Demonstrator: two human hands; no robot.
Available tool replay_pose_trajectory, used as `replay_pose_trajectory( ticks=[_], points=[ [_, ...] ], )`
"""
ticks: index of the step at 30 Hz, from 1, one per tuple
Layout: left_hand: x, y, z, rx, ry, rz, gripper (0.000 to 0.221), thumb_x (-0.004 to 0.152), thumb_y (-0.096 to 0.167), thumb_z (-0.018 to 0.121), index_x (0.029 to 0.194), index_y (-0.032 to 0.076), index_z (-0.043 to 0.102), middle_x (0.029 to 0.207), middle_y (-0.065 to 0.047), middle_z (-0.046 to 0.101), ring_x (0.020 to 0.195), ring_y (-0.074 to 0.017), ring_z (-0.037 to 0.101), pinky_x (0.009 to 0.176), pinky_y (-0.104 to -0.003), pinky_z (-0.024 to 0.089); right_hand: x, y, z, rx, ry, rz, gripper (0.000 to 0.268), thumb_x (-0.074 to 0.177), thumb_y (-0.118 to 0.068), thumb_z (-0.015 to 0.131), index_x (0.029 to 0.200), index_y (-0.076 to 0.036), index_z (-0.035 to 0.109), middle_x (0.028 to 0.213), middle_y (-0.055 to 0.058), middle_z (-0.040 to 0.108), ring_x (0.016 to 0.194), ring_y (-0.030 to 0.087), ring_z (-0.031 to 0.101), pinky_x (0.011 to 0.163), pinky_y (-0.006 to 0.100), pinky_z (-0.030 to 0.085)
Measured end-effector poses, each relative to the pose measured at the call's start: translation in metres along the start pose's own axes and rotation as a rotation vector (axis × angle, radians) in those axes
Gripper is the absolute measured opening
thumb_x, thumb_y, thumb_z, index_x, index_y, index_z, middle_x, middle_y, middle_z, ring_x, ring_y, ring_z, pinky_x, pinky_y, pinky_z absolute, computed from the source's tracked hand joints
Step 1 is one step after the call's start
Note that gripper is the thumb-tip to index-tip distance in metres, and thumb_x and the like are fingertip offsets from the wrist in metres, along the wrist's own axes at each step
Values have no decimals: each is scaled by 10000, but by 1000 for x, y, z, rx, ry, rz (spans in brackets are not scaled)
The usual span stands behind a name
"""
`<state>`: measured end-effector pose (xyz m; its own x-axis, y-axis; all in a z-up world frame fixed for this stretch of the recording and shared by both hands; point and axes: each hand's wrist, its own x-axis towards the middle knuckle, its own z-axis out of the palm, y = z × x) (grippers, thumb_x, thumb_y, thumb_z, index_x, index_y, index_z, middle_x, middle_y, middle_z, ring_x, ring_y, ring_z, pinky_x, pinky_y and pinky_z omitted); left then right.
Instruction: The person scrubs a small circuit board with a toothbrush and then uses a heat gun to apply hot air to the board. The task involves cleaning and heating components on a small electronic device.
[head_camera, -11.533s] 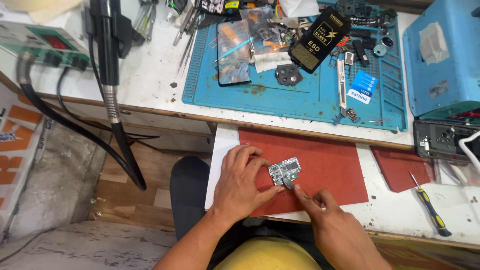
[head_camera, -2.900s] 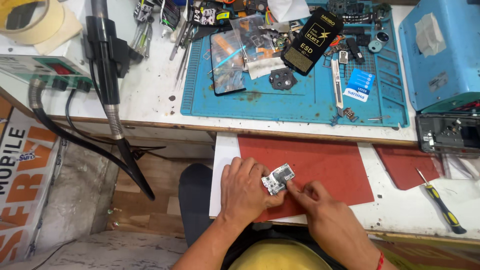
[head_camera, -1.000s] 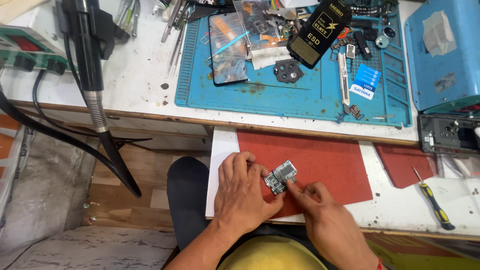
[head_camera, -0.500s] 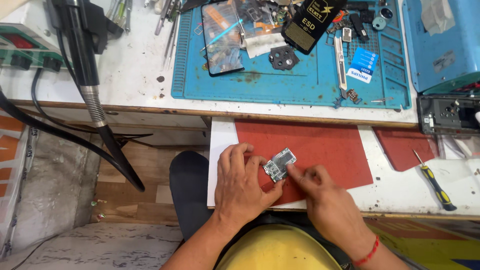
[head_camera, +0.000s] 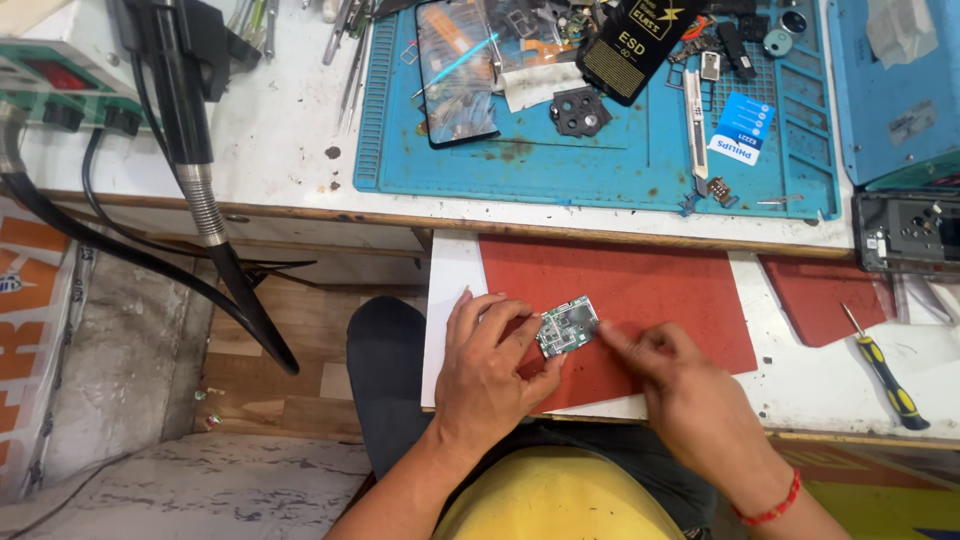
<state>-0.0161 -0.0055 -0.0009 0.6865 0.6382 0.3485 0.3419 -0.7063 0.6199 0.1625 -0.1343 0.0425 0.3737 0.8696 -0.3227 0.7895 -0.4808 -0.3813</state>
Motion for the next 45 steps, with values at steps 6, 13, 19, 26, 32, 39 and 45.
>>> replay_pose_trajectory(
  ticks=[6,13,19,26,32,39,45],
  points=[
    [3,2,-9,-47,-16,-3,411,736,209,872,1071,7,747,1105,-108,650,1128,-311,584,1126,-574,387,-4,3,15,160,142,-303,611,794,22,595,1364,-186,665,1017,128,636,773,331,702,650,436,565],
    [-20,34,7,-598,-98,-398,377,925,219,776,1240,20,721,961,-60,742,766,-128,699,690,-280,594,-19,-15,34,550,433,-93,377,858,-36,728,1230,-69,680,970,91,691,779,179,755,674,307,617],
    [-42,30,27,-1060,-44,-502,374,1113,278,558,1135,-57,723,915,-57,721,814,-100,672,718,-263,552,-25,-24,41,558,418,-259,438,784,-56,814,1204,-76,690,947,56,741,816,165,781,702,276,615],
    [-45,5,8,-1534,-474,-775,424,1114,343,483,1063,-33,674,697,19,508,568,-52,425,511,-210,344,9,-5,-3,802,164,-336,567,799,2,762,1345,-24,614,1107,76,666,918,134,730,769,247,639],
    [-40,13,-4,-1226,-491,-652,427,1122,345,520,1037,-31,703,715,-4,549,608,-45,473,542,-213,395,25,9,11,1066,-98,-203,286,838,40,754,1124,39,770,972,80,704,857,130,730,727,246,607],
    [-32,19,-33,-757,-393,-585,316,1027,177,601,1221,-34,733,856,-40,652,605,-72,597,543,-250,516,39,29,24,1170,-131,-29,288,983,-114,608,1145,65,765,898,111,757,805,160,738,723,280,616],
    [-36,16,-34,-947,-384,-687,298,1026,137,573,1246,-13,708,934,-64,608,652,-74,585,538,-247,554,41,17,16,996,-73,-14,406,998,-216,580,1334,-16,689,981,126,774,884,202,716,802,349,611]
  ],
)
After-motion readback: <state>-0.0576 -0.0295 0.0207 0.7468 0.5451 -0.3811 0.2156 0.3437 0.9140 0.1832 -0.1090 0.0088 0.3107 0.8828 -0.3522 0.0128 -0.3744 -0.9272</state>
